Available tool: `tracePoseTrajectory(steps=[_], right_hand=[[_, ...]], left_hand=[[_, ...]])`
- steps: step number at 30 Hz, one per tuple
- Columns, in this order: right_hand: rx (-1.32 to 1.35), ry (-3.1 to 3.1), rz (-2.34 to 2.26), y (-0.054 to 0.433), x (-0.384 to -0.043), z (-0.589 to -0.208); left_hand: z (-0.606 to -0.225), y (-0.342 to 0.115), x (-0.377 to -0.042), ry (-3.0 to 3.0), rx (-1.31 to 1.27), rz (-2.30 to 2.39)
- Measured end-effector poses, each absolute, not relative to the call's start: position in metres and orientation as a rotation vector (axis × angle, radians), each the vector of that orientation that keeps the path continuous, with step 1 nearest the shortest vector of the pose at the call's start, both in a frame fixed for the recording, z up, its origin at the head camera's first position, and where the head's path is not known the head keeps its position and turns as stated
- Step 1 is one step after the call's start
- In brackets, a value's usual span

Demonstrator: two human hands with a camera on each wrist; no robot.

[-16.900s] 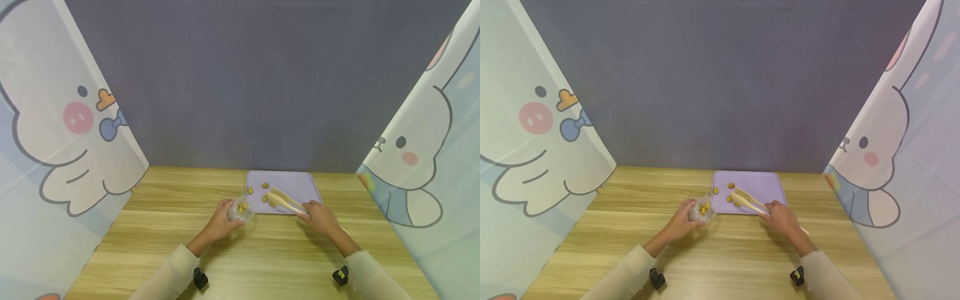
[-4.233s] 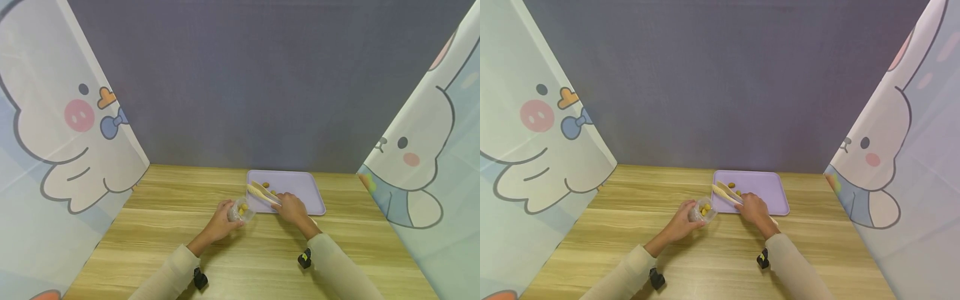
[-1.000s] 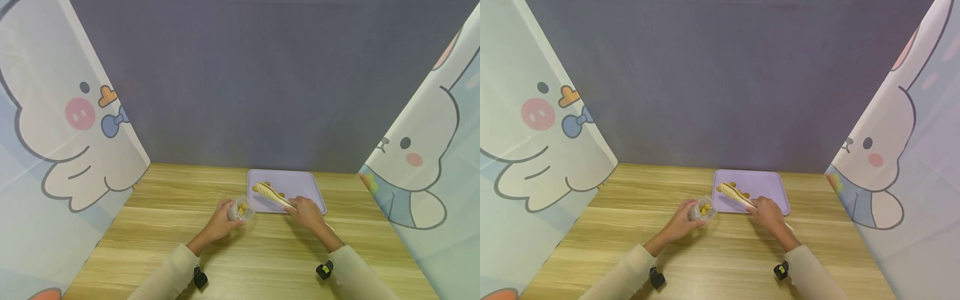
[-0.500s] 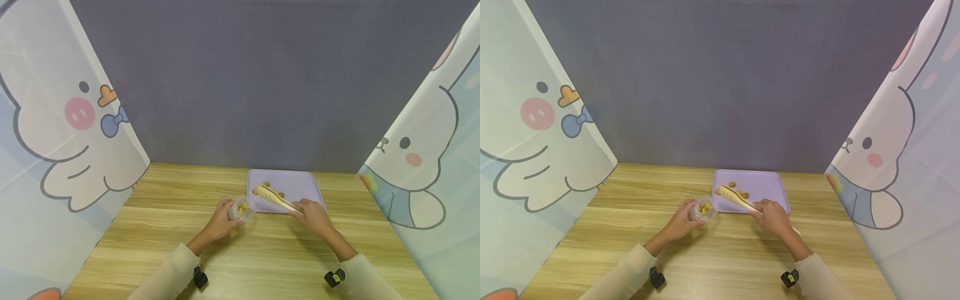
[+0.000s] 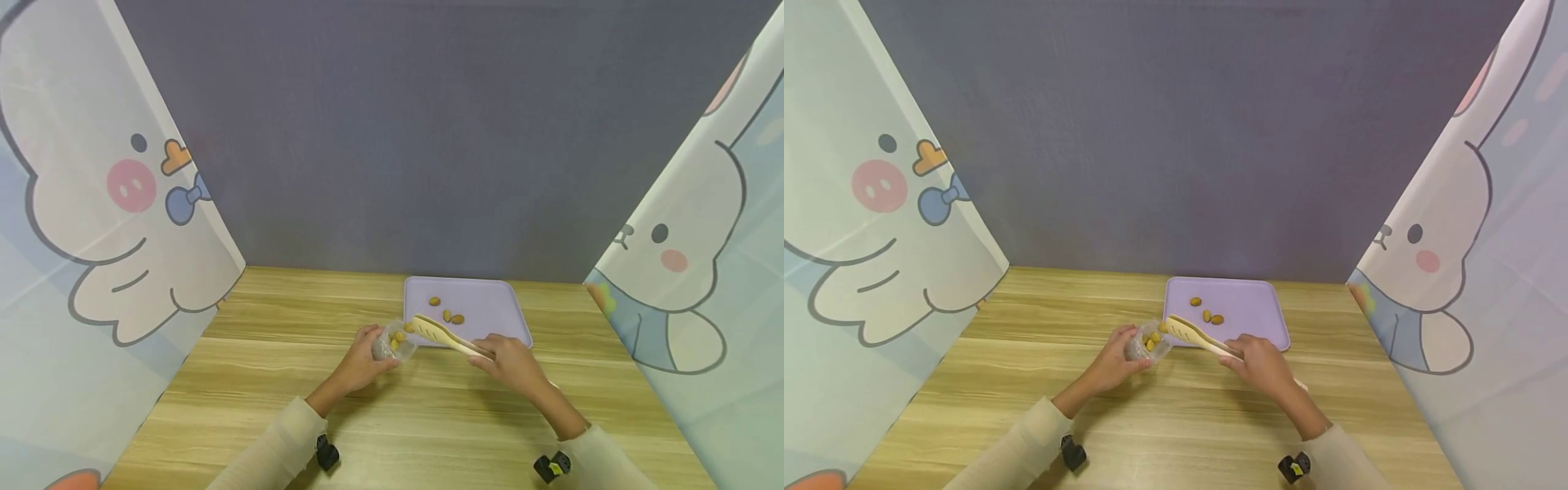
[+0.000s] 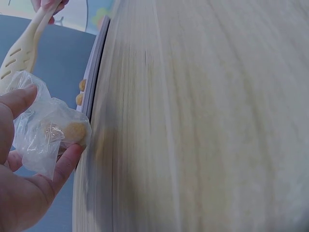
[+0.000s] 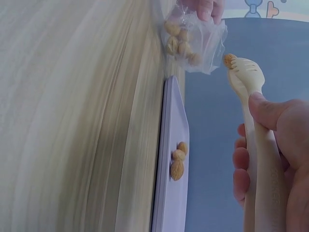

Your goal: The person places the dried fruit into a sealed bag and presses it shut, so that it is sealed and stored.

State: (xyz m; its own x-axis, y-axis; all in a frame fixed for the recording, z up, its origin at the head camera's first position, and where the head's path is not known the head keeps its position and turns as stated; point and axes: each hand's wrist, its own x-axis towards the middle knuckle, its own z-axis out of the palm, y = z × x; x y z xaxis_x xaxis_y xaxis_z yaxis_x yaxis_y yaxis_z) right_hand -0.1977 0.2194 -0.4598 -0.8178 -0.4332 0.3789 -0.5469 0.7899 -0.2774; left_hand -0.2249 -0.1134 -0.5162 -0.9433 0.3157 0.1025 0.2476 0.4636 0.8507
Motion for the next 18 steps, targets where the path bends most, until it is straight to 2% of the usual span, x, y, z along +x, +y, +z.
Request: tracePoseTrajectory(steps=[18], right_hand=[[0.728,-2.77,0.597,0.2136,-0.1973,-0.4594]], left_hand=[[-0.5166,-0.1101,-0.2259,2.614,0.519,1.508]])
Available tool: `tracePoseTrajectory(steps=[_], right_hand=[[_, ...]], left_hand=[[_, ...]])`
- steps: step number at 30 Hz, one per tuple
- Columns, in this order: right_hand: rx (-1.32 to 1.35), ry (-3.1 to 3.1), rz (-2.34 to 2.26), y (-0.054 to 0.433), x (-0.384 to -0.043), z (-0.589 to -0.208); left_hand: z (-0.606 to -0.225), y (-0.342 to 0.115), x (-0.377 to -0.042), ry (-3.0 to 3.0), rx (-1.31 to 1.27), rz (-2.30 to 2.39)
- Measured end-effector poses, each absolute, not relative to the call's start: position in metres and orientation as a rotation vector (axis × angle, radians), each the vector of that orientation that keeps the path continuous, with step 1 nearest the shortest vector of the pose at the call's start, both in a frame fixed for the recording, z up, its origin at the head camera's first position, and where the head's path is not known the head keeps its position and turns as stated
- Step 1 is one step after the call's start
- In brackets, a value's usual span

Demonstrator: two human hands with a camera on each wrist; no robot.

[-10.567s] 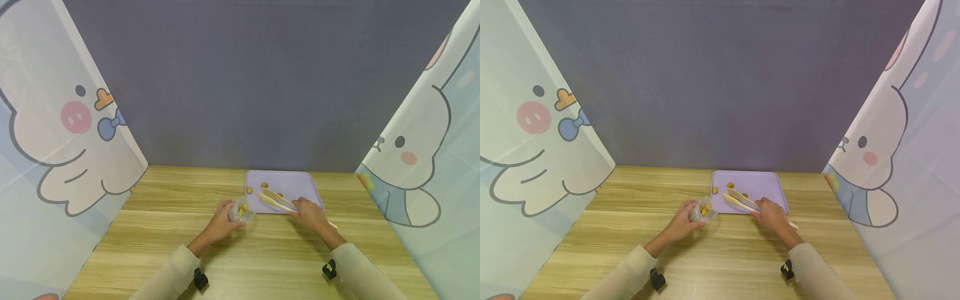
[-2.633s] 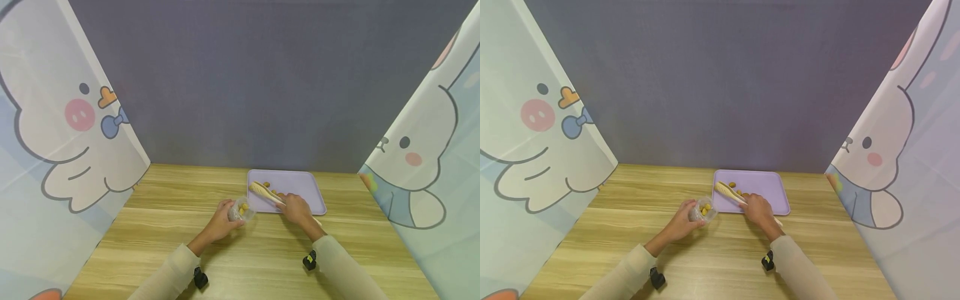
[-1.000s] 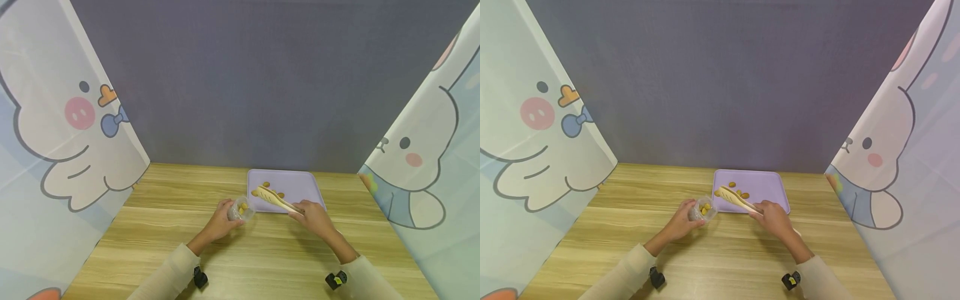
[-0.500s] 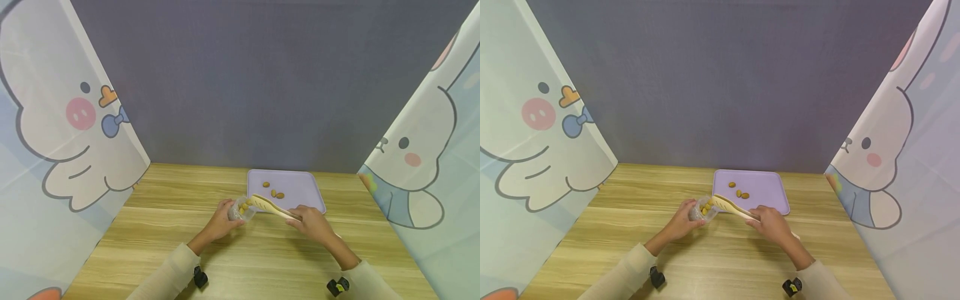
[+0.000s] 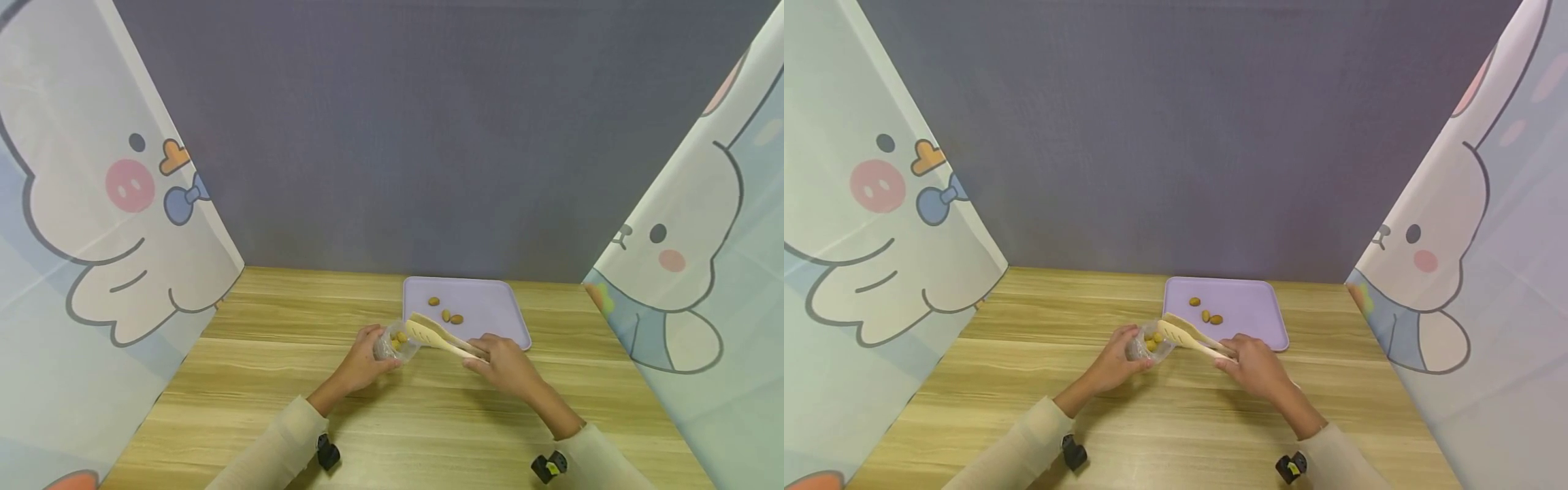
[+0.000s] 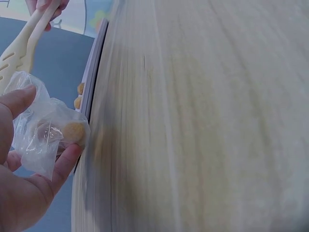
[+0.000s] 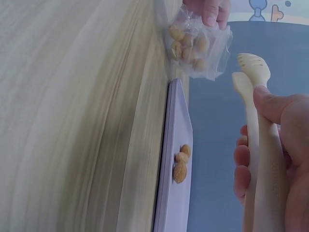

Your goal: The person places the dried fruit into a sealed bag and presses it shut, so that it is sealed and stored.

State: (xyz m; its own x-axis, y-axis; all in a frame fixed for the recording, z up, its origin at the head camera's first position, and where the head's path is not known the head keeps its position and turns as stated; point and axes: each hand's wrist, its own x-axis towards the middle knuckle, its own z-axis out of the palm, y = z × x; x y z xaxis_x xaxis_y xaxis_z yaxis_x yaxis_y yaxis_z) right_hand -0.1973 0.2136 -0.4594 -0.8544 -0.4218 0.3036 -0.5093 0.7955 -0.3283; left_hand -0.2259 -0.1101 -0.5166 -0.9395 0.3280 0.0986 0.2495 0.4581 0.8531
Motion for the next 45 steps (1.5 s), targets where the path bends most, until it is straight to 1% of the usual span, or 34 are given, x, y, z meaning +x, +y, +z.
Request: tracePoseTrajectory(steps=[7,19,31,37,45], right_hand=[[0.588,-2.764,0.623,0.22,-0.207,-0.462],[0.443,-2.785,0.61,0.236,-0.225,-0.471],[0.332,-2.843,0.524,0.242,-0.236,-0.488],[0.326,-2.844,0.441,0.241,-0.243,-0.497],[0.285,-2.877,0.385,0.235,-0.246,-0.496]], left_hand=[[-0.518,-0.11,-0.226,2.626,0.517,1.493],[-0.517,-0.111,-0.226,2.625,0.503,1.508],[-0.518,-0.111,-0.227,2.616,0.49,1.549],[-0.517,-0.111,-0.228,2.603,0.481,1.555],[-0.518,-0.11,-0.228,2.601,0.471,1.554]])
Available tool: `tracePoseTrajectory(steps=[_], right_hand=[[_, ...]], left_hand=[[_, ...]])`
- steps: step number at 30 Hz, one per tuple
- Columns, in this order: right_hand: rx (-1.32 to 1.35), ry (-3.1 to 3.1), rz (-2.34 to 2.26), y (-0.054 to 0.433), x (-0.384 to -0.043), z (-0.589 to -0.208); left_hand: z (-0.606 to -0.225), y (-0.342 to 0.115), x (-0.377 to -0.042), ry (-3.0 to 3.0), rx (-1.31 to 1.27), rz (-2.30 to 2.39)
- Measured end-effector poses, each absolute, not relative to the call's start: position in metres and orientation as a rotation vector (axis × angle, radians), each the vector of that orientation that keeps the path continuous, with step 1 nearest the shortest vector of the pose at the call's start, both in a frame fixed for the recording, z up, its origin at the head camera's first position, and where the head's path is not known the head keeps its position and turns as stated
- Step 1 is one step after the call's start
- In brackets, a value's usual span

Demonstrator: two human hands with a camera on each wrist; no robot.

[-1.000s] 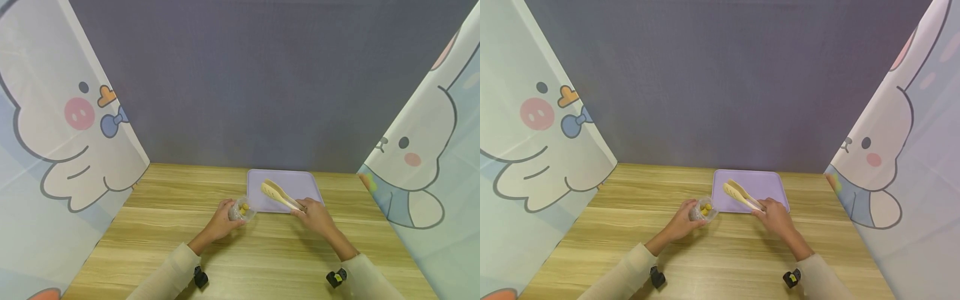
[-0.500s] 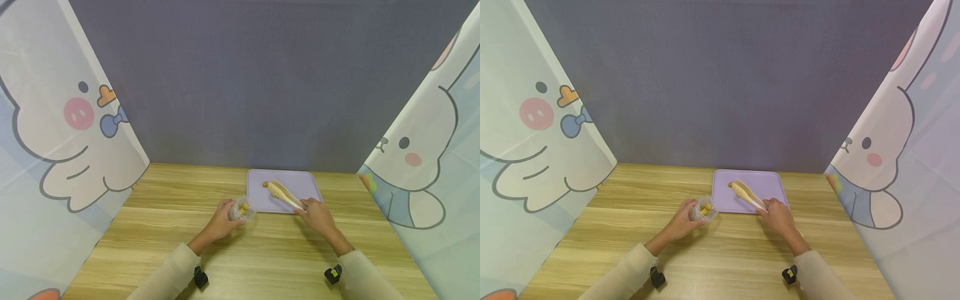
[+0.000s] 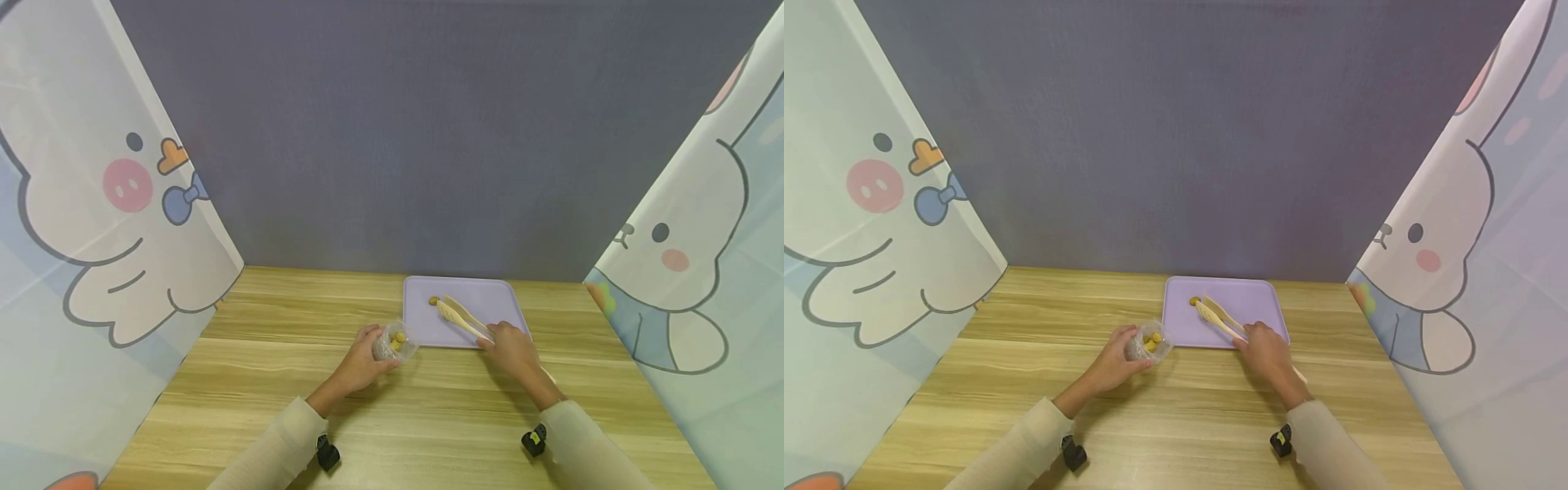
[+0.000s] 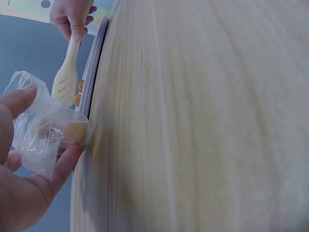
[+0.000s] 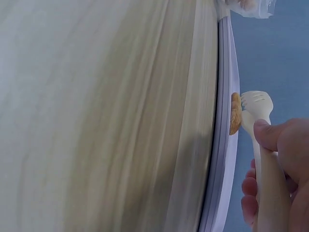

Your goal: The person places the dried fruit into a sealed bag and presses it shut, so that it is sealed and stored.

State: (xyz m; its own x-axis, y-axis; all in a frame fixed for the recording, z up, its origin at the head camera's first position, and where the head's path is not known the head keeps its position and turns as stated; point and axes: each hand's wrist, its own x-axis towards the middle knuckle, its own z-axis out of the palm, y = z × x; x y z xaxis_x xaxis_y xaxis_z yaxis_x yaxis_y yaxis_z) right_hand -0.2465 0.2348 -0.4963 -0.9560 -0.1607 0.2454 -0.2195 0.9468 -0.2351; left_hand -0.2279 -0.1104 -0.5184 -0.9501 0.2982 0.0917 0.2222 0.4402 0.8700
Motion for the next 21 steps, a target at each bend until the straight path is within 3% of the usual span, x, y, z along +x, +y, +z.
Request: tracePoseTrajectory(steps=[21], right_hand=[[0.262,-2.868,0.311,0.2321,-0.249,-0.4947]], left_hand=[[-0.5183,-0.1134,-0.2287,2.598,0.462,1.566]])
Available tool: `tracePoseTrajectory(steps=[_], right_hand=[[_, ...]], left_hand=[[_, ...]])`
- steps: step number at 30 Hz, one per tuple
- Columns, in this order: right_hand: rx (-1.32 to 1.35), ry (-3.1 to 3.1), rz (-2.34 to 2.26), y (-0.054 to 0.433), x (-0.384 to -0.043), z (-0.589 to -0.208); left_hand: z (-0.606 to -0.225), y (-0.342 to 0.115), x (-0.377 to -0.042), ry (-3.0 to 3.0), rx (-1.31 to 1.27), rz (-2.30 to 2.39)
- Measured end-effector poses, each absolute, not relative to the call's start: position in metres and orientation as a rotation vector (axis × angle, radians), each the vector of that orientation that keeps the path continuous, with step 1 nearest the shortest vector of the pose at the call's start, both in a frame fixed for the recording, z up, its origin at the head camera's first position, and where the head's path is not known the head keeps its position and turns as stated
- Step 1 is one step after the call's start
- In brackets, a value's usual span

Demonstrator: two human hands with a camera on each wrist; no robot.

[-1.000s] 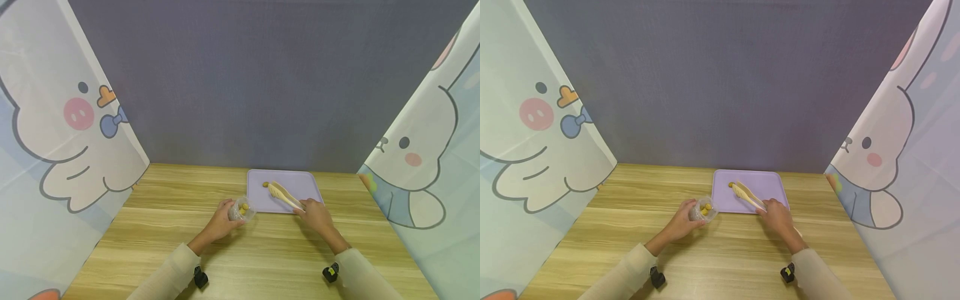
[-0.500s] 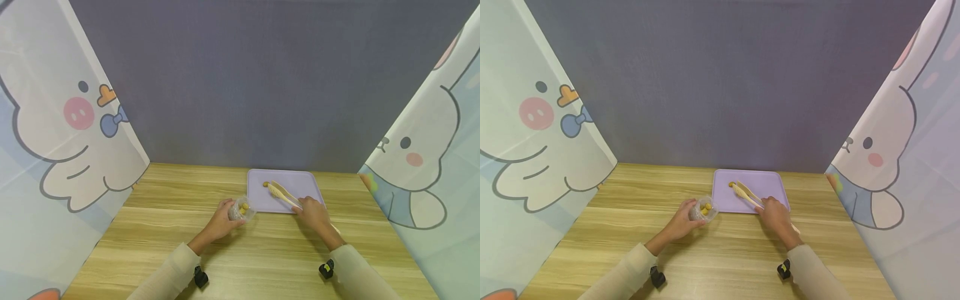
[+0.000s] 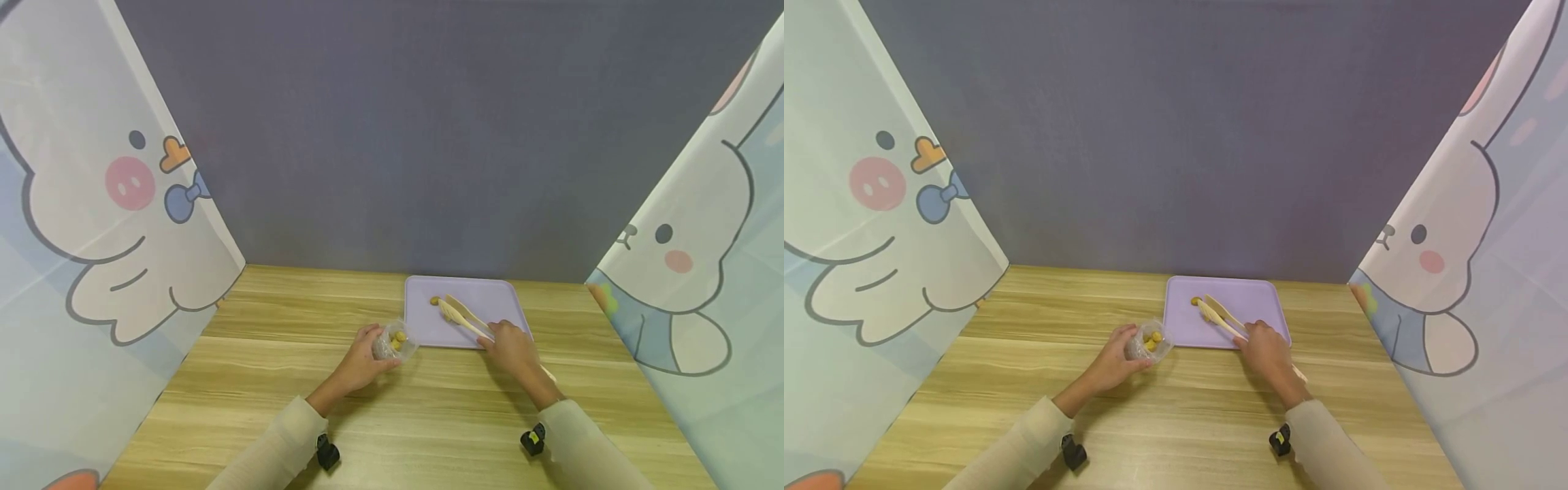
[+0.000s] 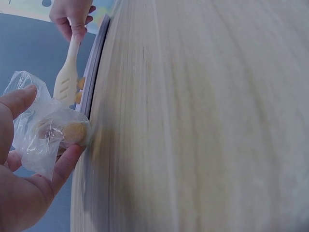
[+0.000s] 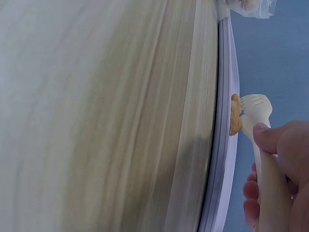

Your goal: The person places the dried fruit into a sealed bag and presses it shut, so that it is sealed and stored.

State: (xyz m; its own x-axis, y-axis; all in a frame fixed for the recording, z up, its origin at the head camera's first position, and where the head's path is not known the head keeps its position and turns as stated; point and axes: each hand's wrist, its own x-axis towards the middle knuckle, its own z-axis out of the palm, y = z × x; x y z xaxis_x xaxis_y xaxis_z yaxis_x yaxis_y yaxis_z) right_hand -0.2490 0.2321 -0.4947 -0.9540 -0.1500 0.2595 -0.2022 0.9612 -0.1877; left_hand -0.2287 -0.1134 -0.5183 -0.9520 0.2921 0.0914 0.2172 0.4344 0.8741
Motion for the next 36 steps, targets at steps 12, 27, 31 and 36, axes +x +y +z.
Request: tracePoseTrajectory(steps=[12,27,31,36], right_hand=[[0.237,-2.905,0.295,0.246,-0.239,-0.491],[0.282,-2.905,0.307,0.256,-0.233,-0.494],[0.278,-2.906,0.292,0.257,-0.233,-0.496],[0.254,-2.918,0.312,0.257,-0.233,-0.498]], left_hand=[[-0.518,-0.114,-0.228,2.593,0.465,1.568],[-0.518,-0.113,-0.228,2.594,0.477,1.561],[-0.519,-0.114,-0.228,2.595,0.481,1.56],[-0.519,-0.113,-0.229,2.596,0.481,1.557]])
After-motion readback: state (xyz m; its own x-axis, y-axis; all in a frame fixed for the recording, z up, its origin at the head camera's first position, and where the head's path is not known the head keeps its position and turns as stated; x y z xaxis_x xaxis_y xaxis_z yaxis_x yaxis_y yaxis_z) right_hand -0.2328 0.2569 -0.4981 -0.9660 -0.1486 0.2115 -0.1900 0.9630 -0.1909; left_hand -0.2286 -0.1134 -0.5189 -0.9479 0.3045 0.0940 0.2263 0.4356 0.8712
